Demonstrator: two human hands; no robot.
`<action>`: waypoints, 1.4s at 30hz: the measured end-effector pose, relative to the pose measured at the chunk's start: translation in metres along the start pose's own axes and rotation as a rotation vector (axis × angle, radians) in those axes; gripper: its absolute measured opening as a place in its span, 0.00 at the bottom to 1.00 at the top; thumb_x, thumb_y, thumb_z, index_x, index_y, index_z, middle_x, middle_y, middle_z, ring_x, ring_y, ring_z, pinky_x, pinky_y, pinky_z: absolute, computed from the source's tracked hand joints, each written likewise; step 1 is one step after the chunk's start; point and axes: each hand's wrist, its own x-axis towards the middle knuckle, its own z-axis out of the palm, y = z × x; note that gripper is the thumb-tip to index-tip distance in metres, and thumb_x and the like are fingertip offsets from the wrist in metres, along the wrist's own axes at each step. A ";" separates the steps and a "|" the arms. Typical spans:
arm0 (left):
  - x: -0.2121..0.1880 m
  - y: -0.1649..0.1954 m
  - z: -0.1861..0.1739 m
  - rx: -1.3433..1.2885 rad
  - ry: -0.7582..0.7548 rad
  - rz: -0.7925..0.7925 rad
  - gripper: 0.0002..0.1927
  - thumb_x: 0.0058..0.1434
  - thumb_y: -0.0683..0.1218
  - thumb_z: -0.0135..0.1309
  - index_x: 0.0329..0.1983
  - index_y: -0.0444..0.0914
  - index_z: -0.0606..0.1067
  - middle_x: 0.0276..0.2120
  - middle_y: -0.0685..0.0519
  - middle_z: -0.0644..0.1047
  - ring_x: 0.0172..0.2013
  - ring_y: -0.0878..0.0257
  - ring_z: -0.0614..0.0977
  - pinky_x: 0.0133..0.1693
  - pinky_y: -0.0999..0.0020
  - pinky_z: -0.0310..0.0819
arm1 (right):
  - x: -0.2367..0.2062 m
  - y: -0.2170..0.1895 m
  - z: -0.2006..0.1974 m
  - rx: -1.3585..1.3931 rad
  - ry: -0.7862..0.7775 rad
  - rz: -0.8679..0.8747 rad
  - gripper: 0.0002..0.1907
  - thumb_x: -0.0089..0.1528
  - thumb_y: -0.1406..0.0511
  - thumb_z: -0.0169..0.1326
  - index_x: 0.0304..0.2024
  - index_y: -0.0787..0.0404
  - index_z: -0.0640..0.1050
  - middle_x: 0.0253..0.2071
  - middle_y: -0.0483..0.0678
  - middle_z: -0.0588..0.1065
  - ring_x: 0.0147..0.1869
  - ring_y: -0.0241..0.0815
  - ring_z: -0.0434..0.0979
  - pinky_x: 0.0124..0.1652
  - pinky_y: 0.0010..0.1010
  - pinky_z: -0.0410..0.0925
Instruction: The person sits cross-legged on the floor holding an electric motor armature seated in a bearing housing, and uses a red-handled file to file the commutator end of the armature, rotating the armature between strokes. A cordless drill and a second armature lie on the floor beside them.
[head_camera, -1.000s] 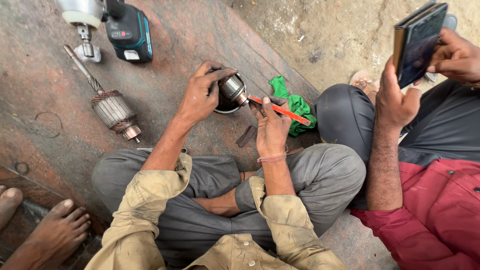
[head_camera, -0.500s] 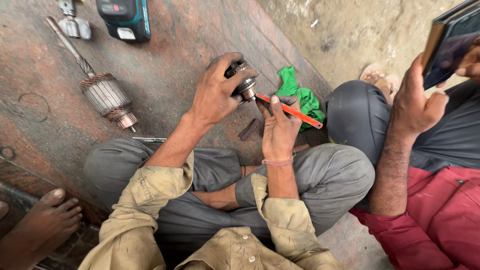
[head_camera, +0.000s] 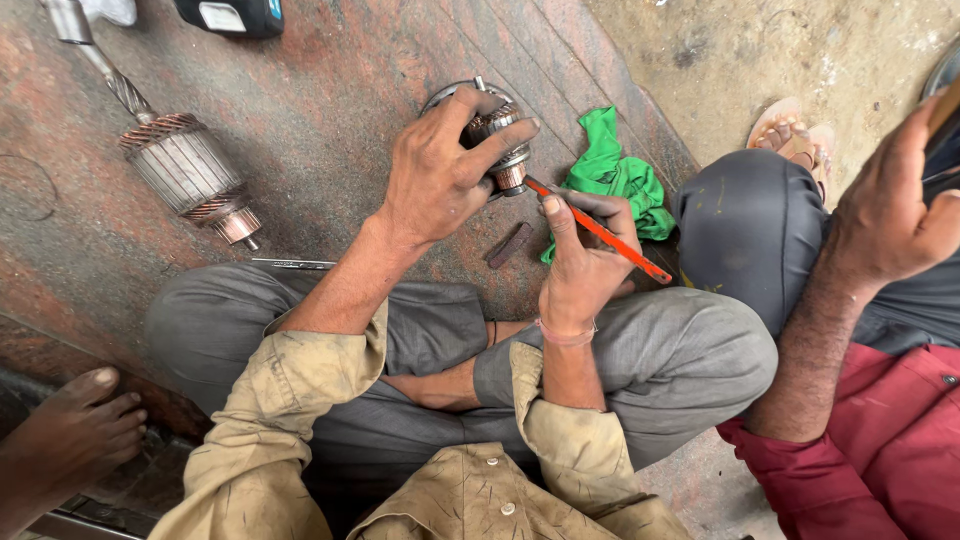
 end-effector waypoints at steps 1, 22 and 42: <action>-0.001 -0.001 0.000 -0.015 0.003 -0.001 0.28 0.51 0.40 0.68 0.57 0.48 0.79 0.50 0.53 0.74 0.44 0.56 0.81 0.41 0.59 0.79 | -0.001 0.001 0.001 -0.029 0.001 -0.022 0.11 0.62 0.76 0.65 0.42 0.68 0.75 0.41 0.49 0.78 0.45 0.37 0.79 0.50 0.27 0.73; -0.001 -0.020 0.012 -0.041 -0.005 -0.014 0.25 0.51 0.41 0.67 0.55 0.44 0.80 0.47 0.49 0.69 0.47 0.54 0.78 0.43 0.59 0.78 | 0.000 0.013 0.009 -0.533 -0.074 -0.521 0.14 0.60 0.77 0.68 0.36 0.67 0.73 0.35 0.54 0.76 0.39 0.45 0.78 0.39 0.28 0.71; 0.001 -0.025 0.016 -0.066 0.017 -0.033 0.22 0.54 0.42 0.67 0.53 0.45 0.81 0.47 0.49 0.70 0.45 0.55 0.79 0.41 0.60 0.78 | -0.002 0.028 0.017 -0.572 -0.055 -0.704 0.13 0.58 0.78 0.66 0.33 0.67 0.73 0.33 0.53 0.76 0.41 0.49 0.80 0.41 0.35 0.75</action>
